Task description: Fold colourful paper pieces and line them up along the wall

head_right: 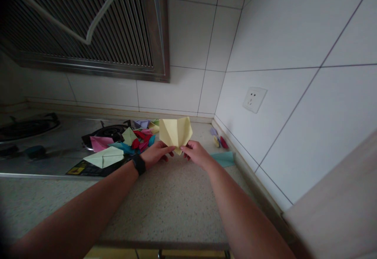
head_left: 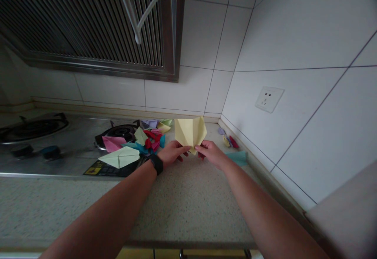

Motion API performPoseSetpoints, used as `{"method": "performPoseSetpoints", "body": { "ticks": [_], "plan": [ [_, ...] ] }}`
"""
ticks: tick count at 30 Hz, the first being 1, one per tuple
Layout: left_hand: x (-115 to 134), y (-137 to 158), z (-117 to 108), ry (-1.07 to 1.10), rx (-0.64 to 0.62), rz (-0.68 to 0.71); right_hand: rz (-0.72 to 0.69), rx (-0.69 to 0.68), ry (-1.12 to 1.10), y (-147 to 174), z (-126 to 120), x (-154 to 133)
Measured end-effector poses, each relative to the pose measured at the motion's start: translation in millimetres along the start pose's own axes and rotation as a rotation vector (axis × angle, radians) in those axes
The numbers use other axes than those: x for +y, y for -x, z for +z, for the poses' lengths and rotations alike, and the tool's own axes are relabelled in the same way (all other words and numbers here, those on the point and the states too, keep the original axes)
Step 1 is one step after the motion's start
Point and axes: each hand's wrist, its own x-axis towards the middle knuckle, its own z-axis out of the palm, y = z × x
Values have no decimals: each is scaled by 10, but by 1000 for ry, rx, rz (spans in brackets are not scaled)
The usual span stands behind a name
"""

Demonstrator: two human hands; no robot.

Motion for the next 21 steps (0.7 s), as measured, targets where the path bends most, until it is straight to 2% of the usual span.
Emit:
{"method": "performPoseSetpoints", "body": {
  "ticks": [8,13,21],
  "plan": [
    [-4,-6,1,-63,35,36,-8,-53,-5,12,0,2],
    [19,-12,-6,-46,12,48,-32,-121,15,24,-1,3],
    [-12,-27,14,-147,56,20,-21,-95,27,-6,19,41]
  ]
}}
